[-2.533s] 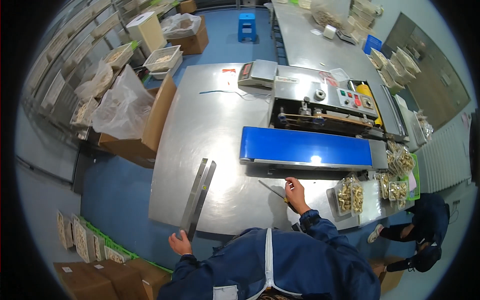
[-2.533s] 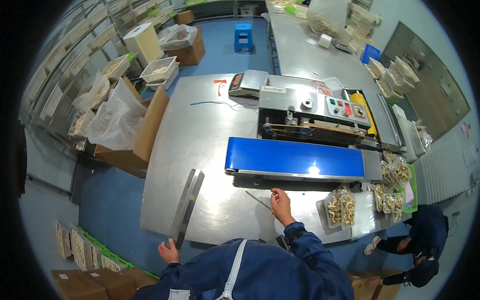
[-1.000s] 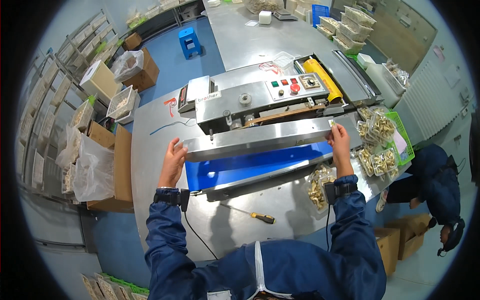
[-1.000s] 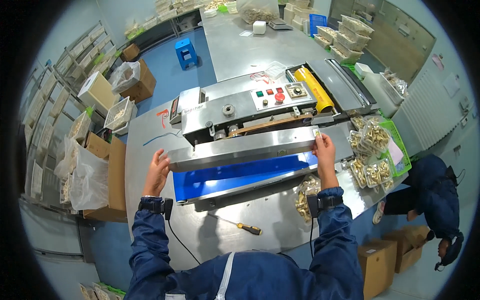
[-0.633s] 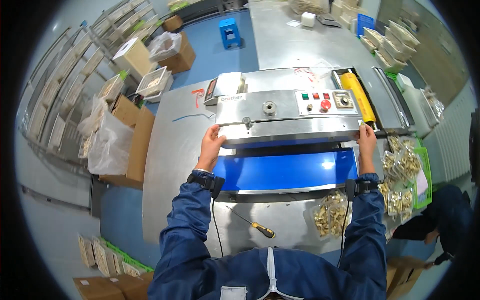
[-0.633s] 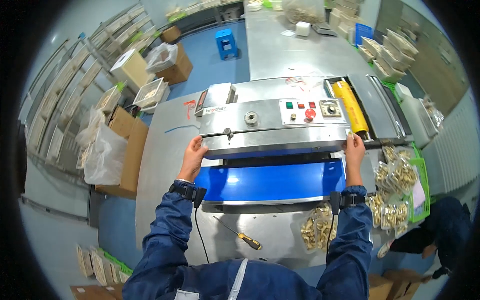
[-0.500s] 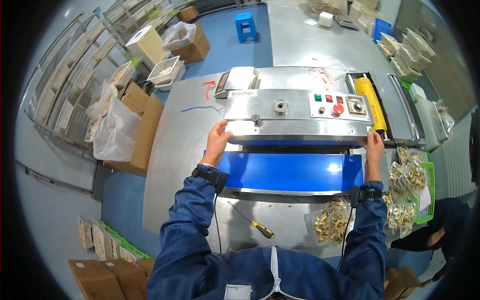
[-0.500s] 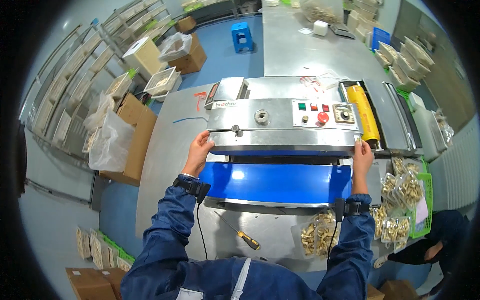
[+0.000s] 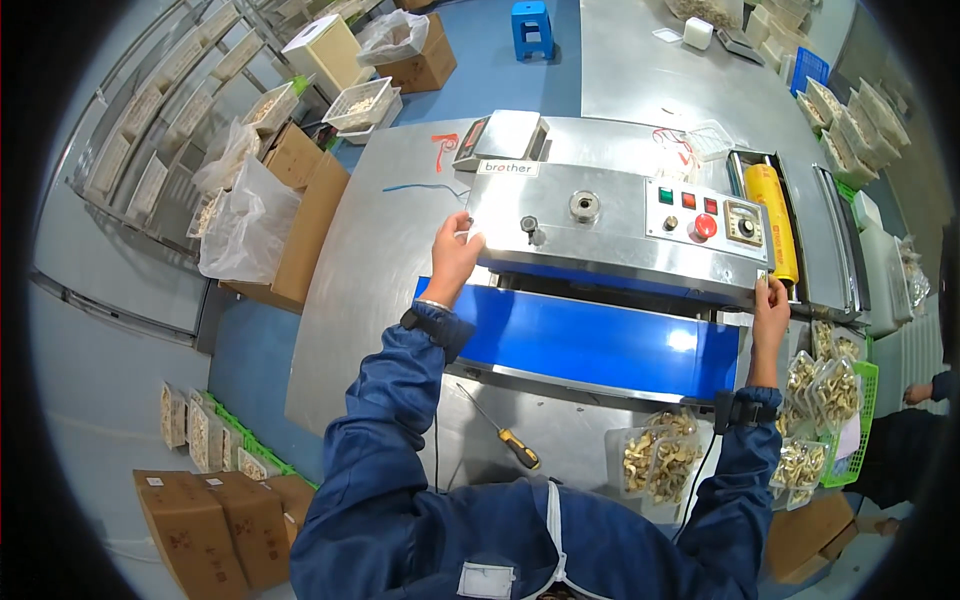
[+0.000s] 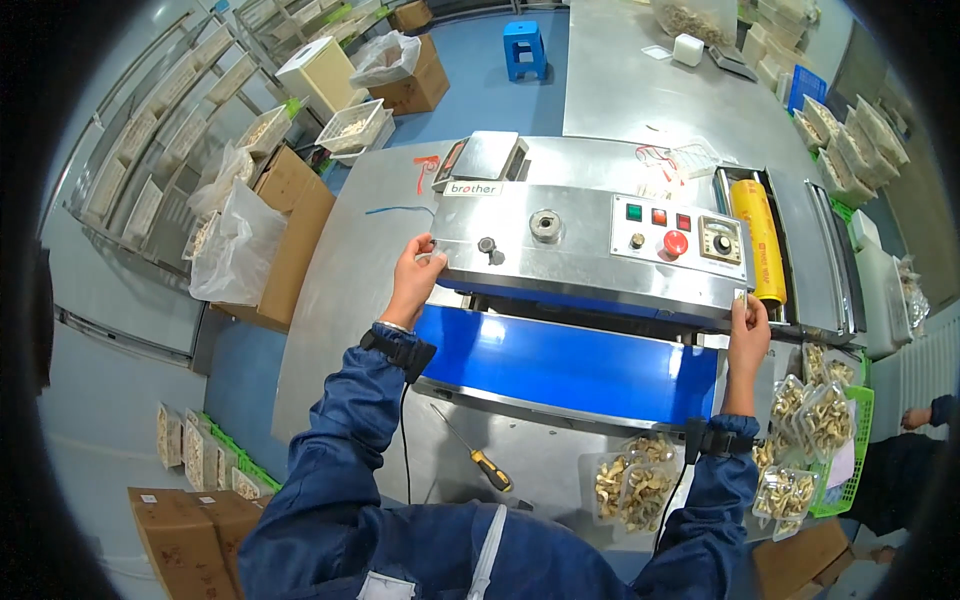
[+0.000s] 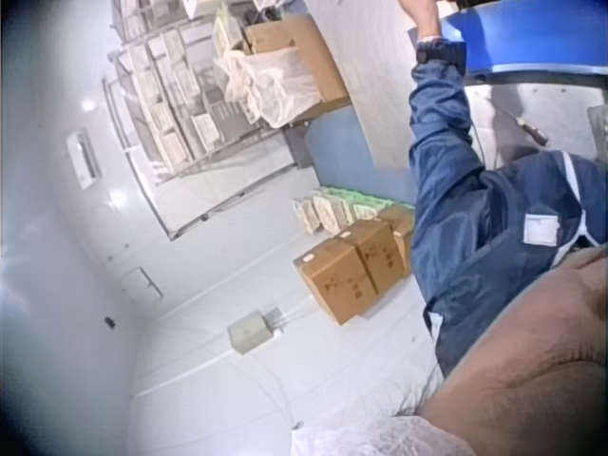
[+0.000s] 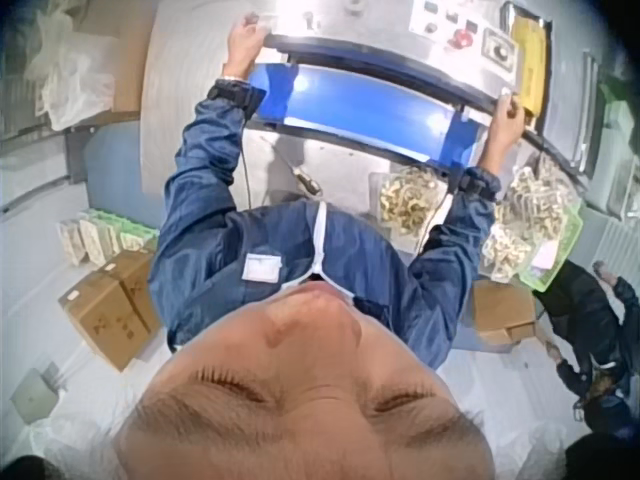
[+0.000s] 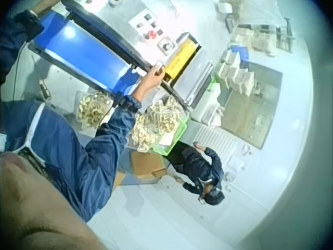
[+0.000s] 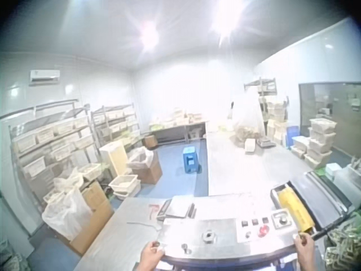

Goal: The person uses a screwdriver to loosen and tighten screws on a packaging machine while handling small plastic trays of food.

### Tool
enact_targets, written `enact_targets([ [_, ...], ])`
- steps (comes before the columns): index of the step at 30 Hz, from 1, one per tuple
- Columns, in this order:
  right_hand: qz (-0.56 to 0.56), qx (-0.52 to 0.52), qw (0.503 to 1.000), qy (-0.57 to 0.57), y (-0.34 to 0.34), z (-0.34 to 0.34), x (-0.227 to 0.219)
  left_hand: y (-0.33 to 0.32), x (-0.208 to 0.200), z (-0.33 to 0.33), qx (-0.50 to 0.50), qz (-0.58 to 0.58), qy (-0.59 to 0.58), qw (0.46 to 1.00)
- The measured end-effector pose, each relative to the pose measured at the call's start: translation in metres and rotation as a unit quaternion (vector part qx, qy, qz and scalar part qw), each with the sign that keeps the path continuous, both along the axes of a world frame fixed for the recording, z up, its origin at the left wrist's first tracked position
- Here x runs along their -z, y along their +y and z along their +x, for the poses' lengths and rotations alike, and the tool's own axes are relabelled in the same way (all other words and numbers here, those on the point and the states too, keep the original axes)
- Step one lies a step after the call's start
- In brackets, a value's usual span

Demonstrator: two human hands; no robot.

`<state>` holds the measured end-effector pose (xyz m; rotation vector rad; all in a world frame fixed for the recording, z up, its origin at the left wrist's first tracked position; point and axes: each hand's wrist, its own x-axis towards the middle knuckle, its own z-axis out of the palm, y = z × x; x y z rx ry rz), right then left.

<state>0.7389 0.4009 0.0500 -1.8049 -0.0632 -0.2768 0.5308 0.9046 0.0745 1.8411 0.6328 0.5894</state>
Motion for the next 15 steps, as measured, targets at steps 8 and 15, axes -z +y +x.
enact_targets([
  [8, -0.109, 0.082, 0.984, -0.114, 0.047, -0.077, -0.075, -0.019, -0.029, -0.023, -0.094, 0.186, -0.068, 0.976],
  [15, -0.326, -0.438, 0.828, 0.127, 0.114, -0.252, 0.004, -0.123, 0.011, -0.135, 0.336, 0.233, -0.039, 0.912],
])
